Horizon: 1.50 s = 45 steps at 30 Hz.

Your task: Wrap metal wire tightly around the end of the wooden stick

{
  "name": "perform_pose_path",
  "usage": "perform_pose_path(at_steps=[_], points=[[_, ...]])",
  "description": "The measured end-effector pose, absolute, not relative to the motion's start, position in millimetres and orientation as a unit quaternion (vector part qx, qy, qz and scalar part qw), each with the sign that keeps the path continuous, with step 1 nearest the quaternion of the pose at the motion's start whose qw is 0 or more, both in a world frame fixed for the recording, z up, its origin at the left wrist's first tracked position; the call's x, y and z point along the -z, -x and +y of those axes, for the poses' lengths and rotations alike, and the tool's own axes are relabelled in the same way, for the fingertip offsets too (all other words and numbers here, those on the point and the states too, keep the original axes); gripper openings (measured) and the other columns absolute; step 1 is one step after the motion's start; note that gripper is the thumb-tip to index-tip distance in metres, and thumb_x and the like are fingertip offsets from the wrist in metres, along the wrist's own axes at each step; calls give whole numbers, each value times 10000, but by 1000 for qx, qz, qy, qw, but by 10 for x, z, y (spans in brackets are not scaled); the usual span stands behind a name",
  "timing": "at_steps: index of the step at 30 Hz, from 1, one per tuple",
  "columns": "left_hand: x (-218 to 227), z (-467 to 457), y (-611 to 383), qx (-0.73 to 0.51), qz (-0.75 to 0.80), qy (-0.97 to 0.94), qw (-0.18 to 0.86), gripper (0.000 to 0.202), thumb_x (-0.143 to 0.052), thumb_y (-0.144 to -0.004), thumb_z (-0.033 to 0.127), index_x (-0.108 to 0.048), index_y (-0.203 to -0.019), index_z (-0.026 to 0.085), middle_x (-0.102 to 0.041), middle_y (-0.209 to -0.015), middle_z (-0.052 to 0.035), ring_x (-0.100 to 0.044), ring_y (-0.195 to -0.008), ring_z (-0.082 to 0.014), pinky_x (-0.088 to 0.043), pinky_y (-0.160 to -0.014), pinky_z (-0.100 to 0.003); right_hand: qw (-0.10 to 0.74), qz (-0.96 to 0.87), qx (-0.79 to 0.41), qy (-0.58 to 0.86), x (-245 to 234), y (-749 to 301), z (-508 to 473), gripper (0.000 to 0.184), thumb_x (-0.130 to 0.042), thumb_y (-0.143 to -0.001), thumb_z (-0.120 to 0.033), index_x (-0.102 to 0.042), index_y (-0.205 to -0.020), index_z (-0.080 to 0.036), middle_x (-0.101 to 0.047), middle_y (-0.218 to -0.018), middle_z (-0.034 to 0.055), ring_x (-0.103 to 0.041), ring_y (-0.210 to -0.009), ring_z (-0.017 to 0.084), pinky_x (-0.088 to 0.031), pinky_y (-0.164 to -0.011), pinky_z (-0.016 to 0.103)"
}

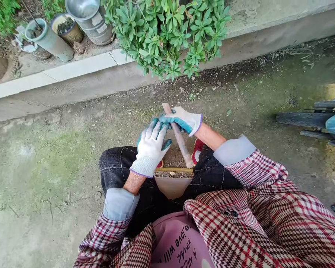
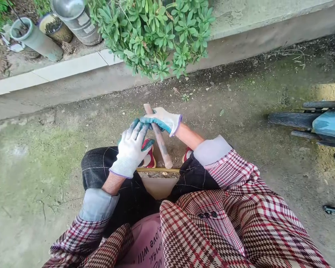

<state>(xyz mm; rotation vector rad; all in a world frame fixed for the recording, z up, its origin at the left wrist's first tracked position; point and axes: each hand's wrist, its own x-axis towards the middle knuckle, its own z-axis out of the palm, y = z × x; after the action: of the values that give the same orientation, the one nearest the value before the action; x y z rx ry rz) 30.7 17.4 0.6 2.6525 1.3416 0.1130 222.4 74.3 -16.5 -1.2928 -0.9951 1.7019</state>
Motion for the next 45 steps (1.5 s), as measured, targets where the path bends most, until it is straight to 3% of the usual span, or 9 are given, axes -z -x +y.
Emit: perform_pose_path(at_steps=[7, 13, 16, 22, 26, 31, 35, 38, 45], points=[[6, 34, -242, -34, 459, -886, 66, 513, -655, -1057, 286, -679, -1559, 184, -616, -1647, -183, -536, -1578, -392, -492, -1244, -572, 401, -355, -653, 535, 65, -2100, 629, 166, -711, -778, -21, -642, -711, -156, -638, -697, 5, -568, -670, 127, -532, -666, 260], [-83, -114, -198, -50, 469, -878, 83, 475, -674, -1024, 229, -733, -1495, 255, -628, -1643, -154, -545, -1566, -405, -499, -1231, -599, 400, -383, -644, 528, 9, -2088, 543, 162, -698, -722, -22, -635, -696, -168, -649, -686, 13, -575, -648, 144, -542, -647, 283], [-52, -158, -181, -136, 479, -848, 185, 481, -709, -965, 214, -759, -1442, 251, -653, -1619, -143, -554, -1555, -396, -459, -1276, -604, 402, -405, -626, 531, -33, -2116, 484, 158, -688, -714, -35, -636, -665, -175, -628, -661, 3, -578, -658, 152, -541, -673, 289], [108, -92, -180, -398, 524, -531, 534, 443, -824, -765, 320, -816, -1189, 190, -832, -1260, -117, -778, -1126, -269, -606, -1090, -444, 352, -528, -548, 545, -56, -2127, 374, 122, -702, -682, -119, -733, -793, -159, -690, -747, -23, -610, -753, 159, -492, -752, 283], [107, -97, -231, -453, 541, -422, 570, 380, -907, -652, 314, -833, -997, 174, -847, -1044, -75, -765, -923, -188, -621, -956, -351, 306, -583, -507, 556, -32, -2058, 295, 56, -714, -693, -203, -667, -702, -173, -569, -634, -61, -520, -691, 143, -395, -684, 282], [116, -99, -291, -503, 585, -313, 553, 348, -901, -549, 315, -740, -820, 167, -752, -758, 2, -666, -634, -123, -597, -677, -286, 294, -607, -495, 547, 0, -1936, 191, 108, -715, -724, -271, -677, -738, -171, -570, -653, -57, -500, -708, 142, -345, -665, 284], [186, -32, -276, -518, 596, -336, 513, 408, -876, -498, 273, -687, -851, 190, -715, -749, 32, -629, -647, -108, -557, -646, -250, 294, -612, -506, 533, -19, -1915, 133, 122, -700, -713, -260, -700, -786, -163, -609, -705, -51, -521, -744, 143, -362, -691, 276], [223, -16, -229, -507, 593, -368, 505, 488, -853, -525, 252, -700, -986, 201, -704, -768, 41, -629, -685, -114, -551, -680, -246, 289, -610, -533, 510, -69, -1934, 121, 95, -684, -693, -238, -692, -749, -162, -611, -689, -56, -517, -720, 134, -386, -685, 267], [252, -95, -183, -476, 554, -400, 554, 567, -947, -607, 353, -751, -1117, 197, -715, -794, 27, -670, -699, -130, -596, -708, -263, 287, -592, -563, 501, -106, -1950, 138, 108, -721, -728, -212, -640, -669, -171, -602, -627, -57, -518, -626, 116, -423, -622, 258]])
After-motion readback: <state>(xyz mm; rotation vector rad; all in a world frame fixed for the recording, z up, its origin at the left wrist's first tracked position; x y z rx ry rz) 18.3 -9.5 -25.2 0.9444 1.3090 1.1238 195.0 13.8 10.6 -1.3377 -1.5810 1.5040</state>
